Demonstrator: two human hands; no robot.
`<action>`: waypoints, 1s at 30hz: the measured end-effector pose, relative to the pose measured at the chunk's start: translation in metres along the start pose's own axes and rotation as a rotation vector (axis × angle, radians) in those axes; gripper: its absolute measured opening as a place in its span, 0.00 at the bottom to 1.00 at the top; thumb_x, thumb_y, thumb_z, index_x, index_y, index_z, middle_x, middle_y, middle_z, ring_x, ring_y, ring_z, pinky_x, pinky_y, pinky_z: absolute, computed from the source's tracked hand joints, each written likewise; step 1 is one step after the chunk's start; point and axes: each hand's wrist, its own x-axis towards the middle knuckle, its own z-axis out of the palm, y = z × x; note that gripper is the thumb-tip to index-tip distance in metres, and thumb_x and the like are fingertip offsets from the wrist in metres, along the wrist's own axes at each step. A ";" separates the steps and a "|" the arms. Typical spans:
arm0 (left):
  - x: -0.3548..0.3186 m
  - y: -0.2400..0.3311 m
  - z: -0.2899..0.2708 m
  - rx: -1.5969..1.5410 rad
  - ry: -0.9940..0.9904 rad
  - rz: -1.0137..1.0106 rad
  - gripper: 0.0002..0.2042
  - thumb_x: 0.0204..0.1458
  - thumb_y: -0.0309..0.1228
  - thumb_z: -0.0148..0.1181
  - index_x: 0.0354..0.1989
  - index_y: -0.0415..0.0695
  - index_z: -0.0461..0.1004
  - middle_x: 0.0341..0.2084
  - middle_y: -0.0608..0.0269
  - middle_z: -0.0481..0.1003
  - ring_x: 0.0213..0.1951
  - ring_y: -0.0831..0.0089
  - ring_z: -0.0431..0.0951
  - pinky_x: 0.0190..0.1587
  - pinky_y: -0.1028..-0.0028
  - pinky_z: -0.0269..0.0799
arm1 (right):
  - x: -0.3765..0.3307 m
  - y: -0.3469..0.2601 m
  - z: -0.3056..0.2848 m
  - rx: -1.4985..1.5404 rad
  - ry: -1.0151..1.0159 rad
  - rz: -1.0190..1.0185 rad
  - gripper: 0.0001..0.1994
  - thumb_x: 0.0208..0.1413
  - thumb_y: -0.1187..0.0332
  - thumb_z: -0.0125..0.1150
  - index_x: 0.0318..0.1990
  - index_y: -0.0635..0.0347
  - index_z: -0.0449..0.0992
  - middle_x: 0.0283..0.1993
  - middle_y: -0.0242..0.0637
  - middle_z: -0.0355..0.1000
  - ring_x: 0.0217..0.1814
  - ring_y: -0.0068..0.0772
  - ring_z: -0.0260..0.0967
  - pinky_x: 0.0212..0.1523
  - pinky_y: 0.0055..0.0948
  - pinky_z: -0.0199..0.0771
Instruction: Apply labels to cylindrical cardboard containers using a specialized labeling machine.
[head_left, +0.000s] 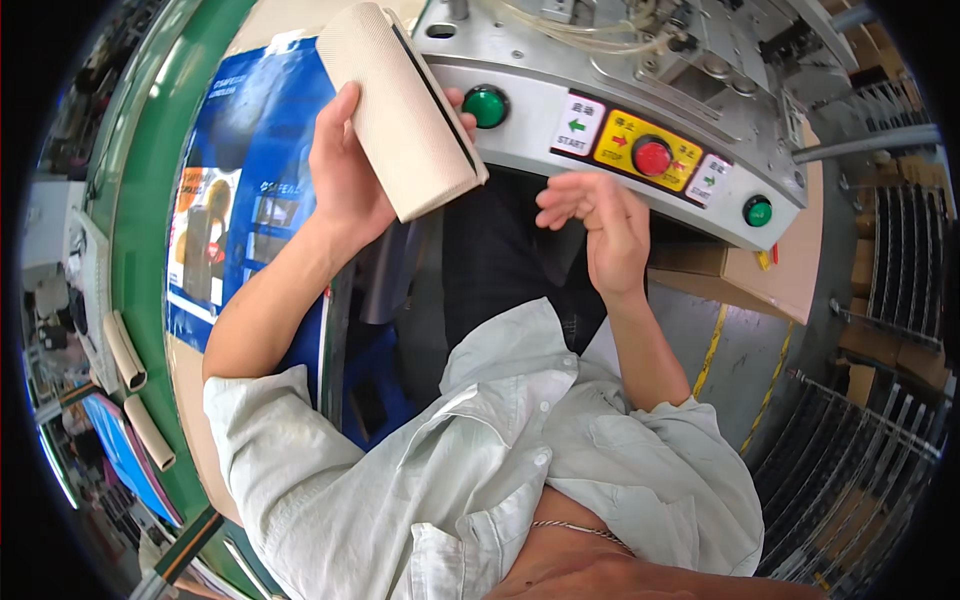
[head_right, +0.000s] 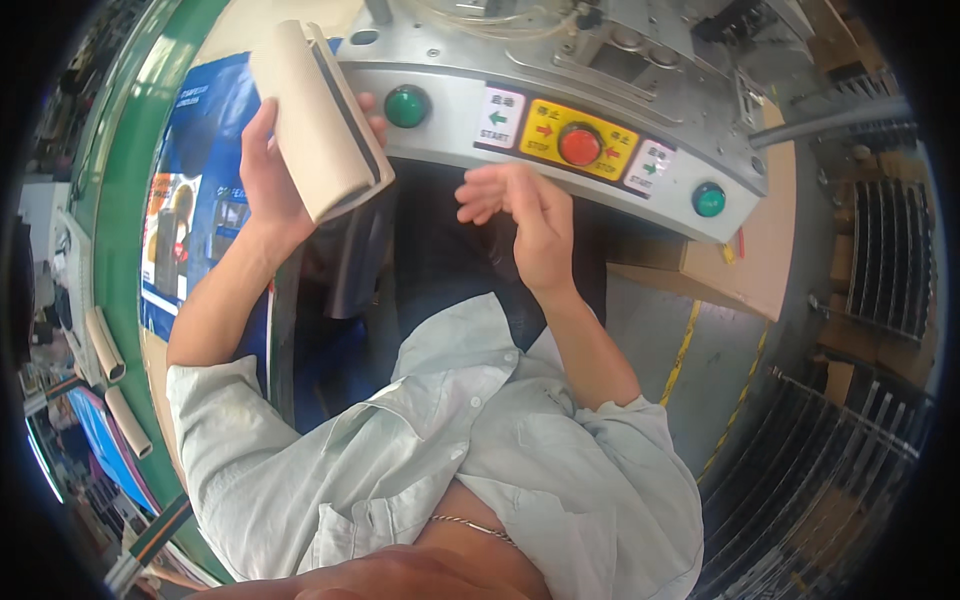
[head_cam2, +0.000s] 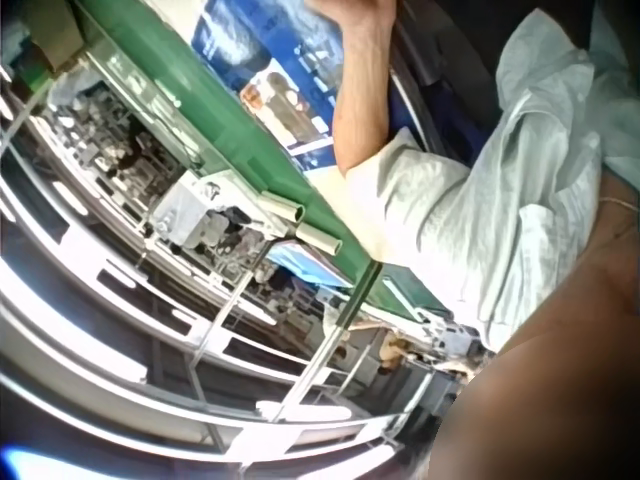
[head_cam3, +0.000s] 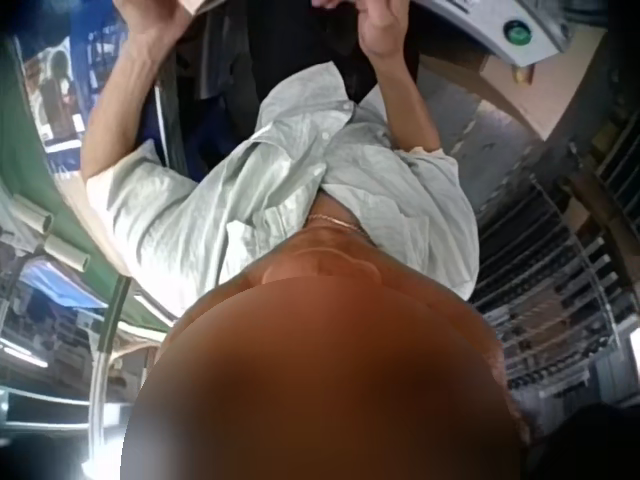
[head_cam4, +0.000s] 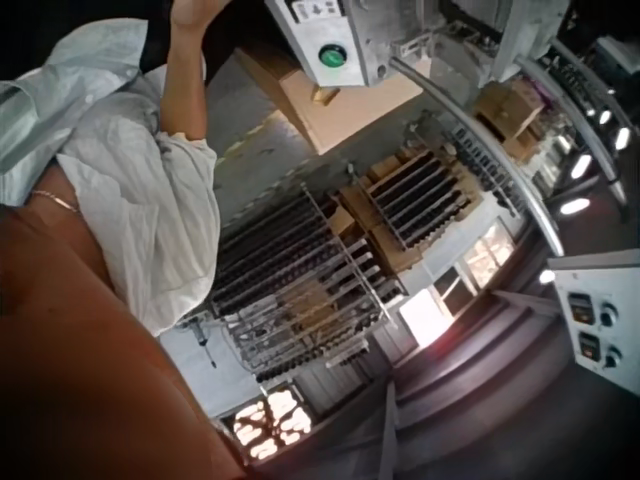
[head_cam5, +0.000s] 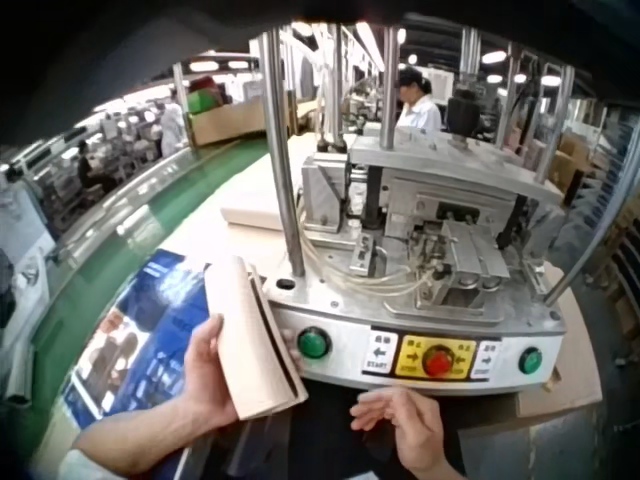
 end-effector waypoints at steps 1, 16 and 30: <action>0.002 0.004 -0.001 -0.158 0.024 -0.036 0.38 0.63 0.54 0.58 0.72 0.38 0.61 0.61 0.44 0.74 0.61 0.46 0.78 0.65 0.52 0.74 | -0.002 0.007 0.001 0.001 -0.030 0.064 0.23 0.80 0.61 0.42 0.53 0.74 0.80 0.44 0.49 0.83 0.37 0.36 0.81 0.45 0.29 0.77; 0.052 0.125 -0.021 1.492 0.255 0.437 0.33 0.51 0.35 0.64 0.69 0.42 0.69 0.63 0.48 0.76 0.61 0.50 0.79 0.63 0.48 0.74 | -0.036 0.182 -0.100 -0.549 -0.118 0.522 0.16 0.75 0.60 0.57 0.50 0.66 0.83 0.40 0.38 0.81 0.36 0.27 0.76 0.38 0.25 0.76; 0.208 0.119 -0.119 2.232 0.356 1.059 0.35 0.48 0.22 0.59 0.71 0.50 0.70 0.70 0.61 0.71 0.74 0.53 0.64 0.79 0.48 0.52 | -0.032 0.230 -0.159 -0.395 -0.027 0.819 0.19 0.74 0.56 0.58 0.58 0.61 0.81 0.46 0.42 0.81 0.40 0.32 0.79 0.42 0.28 0.79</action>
